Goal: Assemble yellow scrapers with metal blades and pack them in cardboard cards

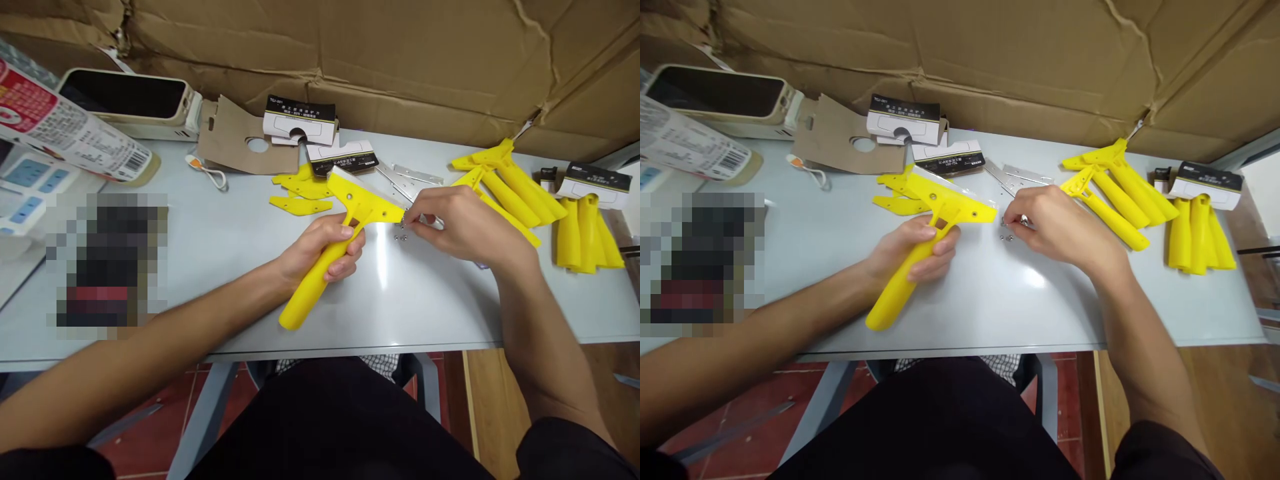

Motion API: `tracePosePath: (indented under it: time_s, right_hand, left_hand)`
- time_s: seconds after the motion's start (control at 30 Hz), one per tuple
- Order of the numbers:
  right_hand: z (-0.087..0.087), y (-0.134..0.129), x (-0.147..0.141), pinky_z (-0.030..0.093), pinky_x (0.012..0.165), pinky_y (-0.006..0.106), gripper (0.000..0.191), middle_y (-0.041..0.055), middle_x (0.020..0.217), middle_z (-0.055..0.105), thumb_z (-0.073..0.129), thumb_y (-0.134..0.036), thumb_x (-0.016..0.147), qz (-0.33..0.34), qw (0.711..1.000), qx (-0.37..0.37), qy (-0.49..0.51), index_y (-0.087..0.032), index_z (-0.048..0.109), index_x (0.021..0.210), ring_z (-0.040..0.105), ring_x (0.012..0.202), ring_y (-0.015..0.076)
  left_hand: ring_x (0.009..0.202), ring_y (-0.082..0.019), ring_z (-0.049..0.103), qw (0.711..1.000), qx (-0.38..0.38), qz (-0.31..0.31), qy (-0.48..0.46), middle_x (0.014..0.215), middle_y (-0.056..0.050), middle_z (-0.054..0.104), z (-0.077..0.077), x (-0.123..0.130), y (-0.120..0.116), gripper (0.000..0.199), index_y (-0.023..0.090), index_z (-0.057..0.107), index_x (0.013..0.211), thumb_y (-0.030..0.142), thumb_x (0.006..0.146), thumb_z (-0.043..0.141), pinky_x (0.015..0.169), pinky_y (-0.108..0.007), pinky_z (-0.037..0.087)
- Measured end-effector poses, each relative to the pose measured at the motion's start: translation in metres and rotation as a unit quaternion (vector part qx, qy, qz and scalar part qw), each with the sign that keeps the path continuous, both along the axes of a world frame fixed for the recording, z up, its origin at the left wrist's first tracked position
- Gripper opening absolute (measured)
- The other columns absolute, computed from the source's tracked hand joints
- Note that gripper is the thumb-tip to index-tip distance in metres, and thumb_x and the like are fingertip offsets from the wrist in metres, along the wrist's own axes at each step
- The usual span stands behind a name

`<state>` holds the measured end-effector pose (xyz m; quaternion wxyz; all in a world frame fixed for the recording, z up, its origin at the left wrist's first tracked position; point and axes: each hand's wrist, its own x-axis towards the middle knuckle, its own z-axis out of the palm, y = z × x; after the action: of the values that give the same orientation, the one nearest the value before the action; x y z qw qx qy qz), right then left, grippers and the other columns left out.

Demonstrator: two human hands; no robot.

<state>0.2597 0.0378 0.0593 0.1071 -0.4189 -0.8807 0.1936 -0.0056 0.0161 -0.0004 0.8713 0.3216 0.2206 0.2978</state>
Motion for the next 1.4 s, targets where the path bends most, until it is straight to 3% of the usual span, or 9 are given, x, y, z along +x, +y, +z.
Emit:
tracePosePath:
  time_s: [0.23,0.5,0.57,0.67,0.73,0.87,1.1,1.4]
  right_hand:
    - [0.014,-0.008,-0.004,0.048,0.065,0.035,0.008,0.0014,0.086,0.077,0.073,-0.029,0.096,-0.035,0.991,0.035,0.123,-0.027,0.078,0.09,0.064,0.071,0.0193]
    - [0.017,-0.01,-0.002,0.052,0.072,0.039,0.005,0.0019,0.089,0.073,0.073,-0.026,0.098,-0.021,0.989,0.027,0.147,-0.027,0.073,0.093,0.064,0.078,0.0204]
    - [0.017,-0.012,-0.006,0.056,0.083,0.043,0.005,0.0031,0.097,0.073,0.073,-0.028,0.099,-0.01,0.984,0.033,0.177,-0.028,0.074,0.094,0.067,0.088,0.023]
    - [0.013,-0.015,-0.013,0.055,0.103,0.053,0.003,0.0068,0.125,0.071,0.074,-0.029,0.098,0.011,0.982,0.052,0.183,-0.028,0.076,0.096,0.067,0.118,0.031]
    - [0.01,-0.016,-0.017,0.055,0.107,0.056,0.003,0.0082,0.14,0.066,0.073,-0.027,0.098,0.018,0.984,0.054,0.17,-0.028,0.076,0.096,0.06,0.134,0.035]
    - [0.005,-0.015,-0.019,0.056,0.108,0.057,0.004,0.0098,0.146,0.064,0.072,-0.027,0.097,0.026,0.987,0.044,0.155,-0.026,0.074,0.094,0.055,0.144,0.0364]
    - [0.004,-0.015,-0.021,0.049,0.116,0.06,0.006,0.0061,0.138,0.07,0.072,-0.031,0.096,-0.011,0.986,0.049,0.157,-0.027,0.074,0.093,0.066,0.131,0.0349]
    - [-0.003,-0.015,-0.027,0.062,0.096,0.045,0.023,0.0081,0.12,0.076,0.079,-0.047,0.095,-0.072,0.957,-0.098,0.264,-0.028,0.068,0.097,0.072,0.114,0.0277]
  left_hand:
    - [0.032,-0.006,0.038,1.0,-0.003,0.016,0.022,0.045,0.004,0.05,0.003,0.003,-0.004,0.031,0.017,0.061,0.067,0.038,0.082,0.079,0.033,-0.016,0.032]
    - [0.031,-0.006,0.038,0.999,-0.01,0.028,0.027,0.045,0.004,0.051,0.001,0.004,-0.006,0.031,0.016,0.061,0.067,0.038,0.08,0.08,0.033,-0.017,0.031]
    - [0.031,-0.006,0.039,0.999,-0.012,0.029,0.028,0.045,0.004,0.051,0.001,0.005,-0.007,0.031,0.016,0.062,0.068,0.038,0.08,0.08,0.033,-0.017,0.031]
    - [0.032,-0.007,0.04,0.999,-0.012,0.034,0.028,0.048,0.004,0.053,0.001,0.006,-0.009,0.031,0.017,0.061,0.069,0.037,0.078,0.082,0.033,-0.018,0.032]
    - [0.032,-0.007,0.039,0.999,-0.008,0.028,0.029,0.047,0.004,0.053,0.001,0.007,-0.01,0.031,0.017,0.062,0.071,0.037,0.079,0.083,0.033,-0.018,0.033]
    - [0.032,-0.007,0.039,0.999,-0.002,0.019,0.033,0.046,0.005,0.051,0.001,0.006,-0.01,0.031,0.016,0.063,0.072,0.039,0.081,0.083,0.033,-0.018,0.032]
    - [0.032,-0.007,0.042,0.999,-0.004,0.027,0.04,0.048,0.004,0.053,0.002,0.007,-0.01,0.032,0.017,0.061,0.07,0.038,0.079,0.084,0.033,-0.018,0.034]
    - [0.033,-0.007,0.043,0.999,0.002,0.036,0.033,0.051,0.003,0.056,0.003,0.009,-0.012,0.03,0.016,0.061,0.071,0.035,0.077,0.083,0.033,-0.019,0.034]
